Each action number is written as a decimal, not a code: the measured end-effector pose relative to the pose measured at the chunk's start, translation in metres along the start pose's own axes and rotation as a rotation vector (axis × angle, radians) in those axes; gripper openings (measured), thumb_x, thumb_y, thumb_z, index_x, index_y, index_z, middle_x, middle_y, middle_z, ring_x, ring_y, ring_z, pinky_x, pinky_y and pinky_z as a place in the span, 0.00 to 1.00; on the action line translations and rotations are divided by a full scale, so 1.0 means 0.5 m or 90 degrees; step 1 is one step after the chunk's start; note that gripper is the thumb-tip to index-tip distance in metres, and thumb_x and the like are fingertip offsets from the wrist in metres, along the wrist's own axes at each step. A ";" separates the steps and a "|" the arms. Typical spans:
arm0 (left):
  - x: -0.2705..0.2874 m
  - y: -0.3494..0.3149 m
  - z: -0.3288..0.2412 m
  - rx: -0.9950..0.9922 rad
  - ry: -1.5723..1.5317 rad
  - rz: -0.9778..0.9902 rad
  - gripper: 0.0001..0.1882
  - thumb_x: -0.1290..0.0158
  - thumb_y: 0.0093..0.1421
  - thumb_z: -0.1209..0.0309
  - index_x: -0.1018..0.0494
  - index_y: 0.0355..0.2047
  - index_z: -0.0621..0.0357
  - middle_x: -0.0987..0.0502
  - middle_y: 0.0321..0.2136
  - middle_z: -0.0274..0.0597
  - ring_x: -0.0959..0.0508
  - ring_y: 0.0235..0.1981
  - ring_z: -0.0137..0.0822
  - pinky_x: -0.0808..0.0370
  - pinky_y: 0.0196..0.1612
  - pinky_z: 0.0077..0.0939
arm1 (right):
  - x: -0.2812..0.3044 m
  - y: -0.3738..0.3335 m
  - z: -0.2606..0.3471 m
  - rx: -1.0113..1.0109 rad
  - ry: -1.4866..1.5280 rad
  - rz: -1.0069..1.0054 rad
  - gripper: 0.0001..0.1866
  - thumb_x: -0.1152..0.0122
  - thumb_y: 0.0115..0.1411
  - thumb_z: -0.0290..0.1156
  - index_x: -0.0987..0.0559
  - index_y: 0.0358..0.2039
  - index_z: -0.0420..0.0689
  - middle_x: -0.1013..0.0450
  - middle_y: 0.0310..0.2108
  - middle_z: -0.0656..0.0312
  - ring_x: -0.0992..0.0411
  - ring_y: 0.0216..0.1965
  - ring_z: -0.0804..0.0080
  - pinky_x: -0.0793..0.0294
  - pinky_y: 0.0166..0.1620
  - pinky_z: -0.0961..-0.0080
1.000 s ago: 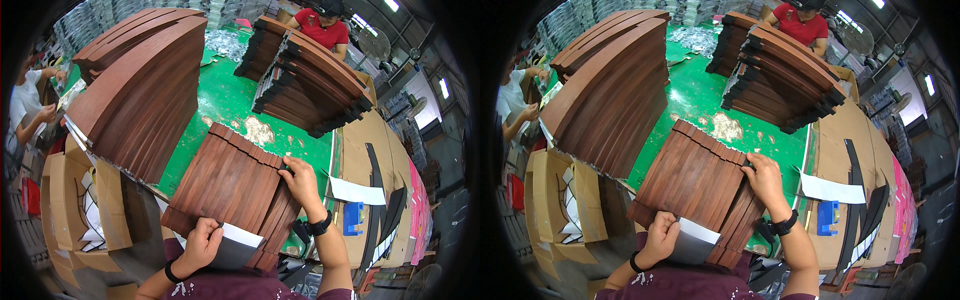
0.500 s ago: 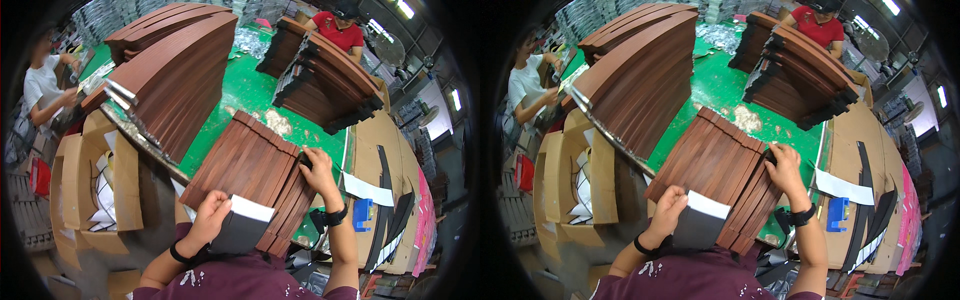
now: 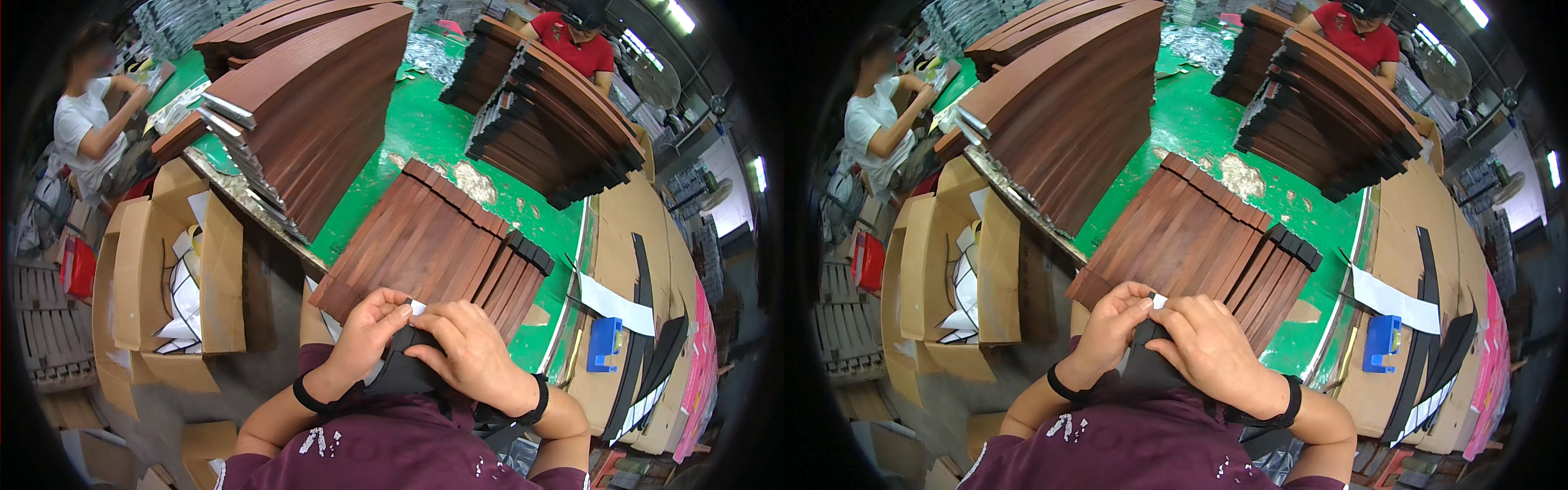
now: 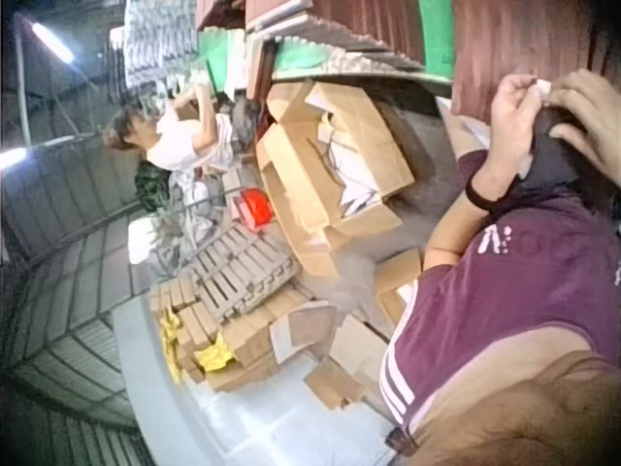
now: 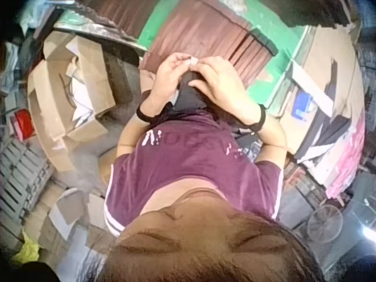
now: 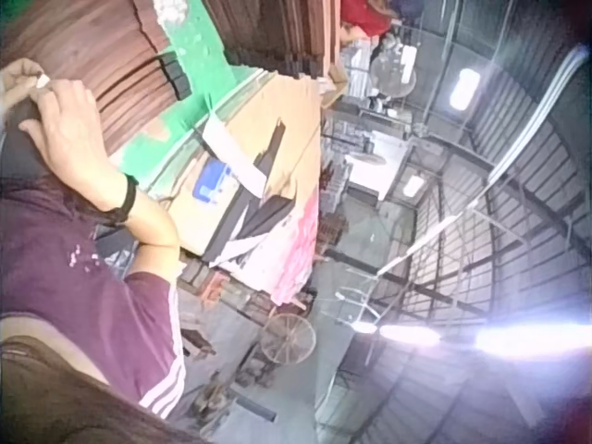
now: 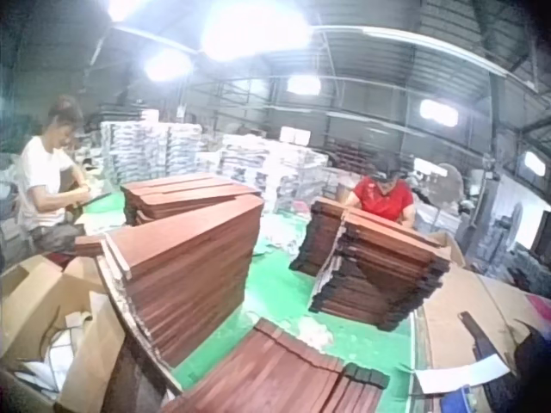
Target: The person assembles curved wooden panels by attaching black plastic connectors to their edges. They pick up a panel, align the connector, and press it into place, repeating this process for multiple panels. The person works at a green table in a workshop with other workers visible in the background.
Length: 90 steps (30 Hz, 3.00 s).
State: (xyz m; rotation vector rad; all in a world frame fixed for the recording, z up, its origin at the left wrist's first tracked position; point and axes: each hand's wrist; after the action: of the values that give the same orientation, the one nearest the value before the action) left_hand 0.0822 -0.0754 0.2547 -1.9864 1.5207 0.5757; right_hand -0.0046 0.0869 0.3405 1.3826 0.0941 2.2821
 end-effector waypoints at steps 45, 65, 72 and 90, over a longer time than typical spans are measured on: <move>0.027 0.004 0.035 -0.182 0.503 -0.028 0.11 0.42 0.66 0.74 0.28 0.46 0.66 0.16 0.32 0.49 0.14 0.34 0.37 0.19 0.39 0.29 | 0.049 0.001 -0.362 -0.241 -0.145 -0.377 0.23 0.33 0.57 0.17 0.25 0.54 0.41 0.23 0.45 0.51 0.23 0.45 0.50 0.24 0.50 0.61; 0.032 0.003 0.038 -0.180 0.487 -0.003 0.10 0.44 0.66 0.80 0.29 0.47 0.68 0.17 0.34 0.42 0.19 0.34 0.24 0.21 0.36 0.21 | 0.044 -0.013 -0.371 -0.343 -0.101 -0.245 0.21 0.29 0.58 0.29 0.21 0.51 0.40 0.23 0.53 0.51 0.26 0.56 0.50 0.29 0.60 0.59; 0.035 0.004 0.041 -0.190 0.499 -0.007 0.10 0.44 0.66 0.80 0.29 0.46 0.67 0.17 0.34 0.43 0.18 0.34 0.25 0.21 0.37 0.21 | 0.033 -0.012 -0.375 -0.350 -0.115 -0.240 0.22 0.28 0.58 0.32 0.20 0.52 0.44 0.22 0.50 0.52 0.26 0.53 0.52 0.34 0.59 0.59; 0.028 0.001 0.034 -0.180 0.504 -0.002 0.10 0.44 0.66 0.80 0.29 0.46 0.67 0.17 0.34 0.44 0.17 0.35 0.26 0.20 0.38 0.22 | 0.029 -0.010 -0.375 -0.339 -0.147 -0.244 0.20 0.28 0.57 0.30 0.19 0.51 0.42 0.22 0.49 0.53 0.25 0.53 0.53 0.32 0.59 0.61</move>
State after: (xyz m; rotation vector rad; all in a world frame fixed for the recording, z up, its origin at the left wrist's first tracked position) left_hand 0.0856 -0.0745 0.2328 -2.6162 1.9529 -0.0366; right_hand -0.1683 0.1311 0.2587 1.2040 -0.2804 1.6601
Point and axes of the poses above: each hand's wrist, its own y-axis towards the middle knuckle, its own x-axis out of the back of the hand, z = x × y
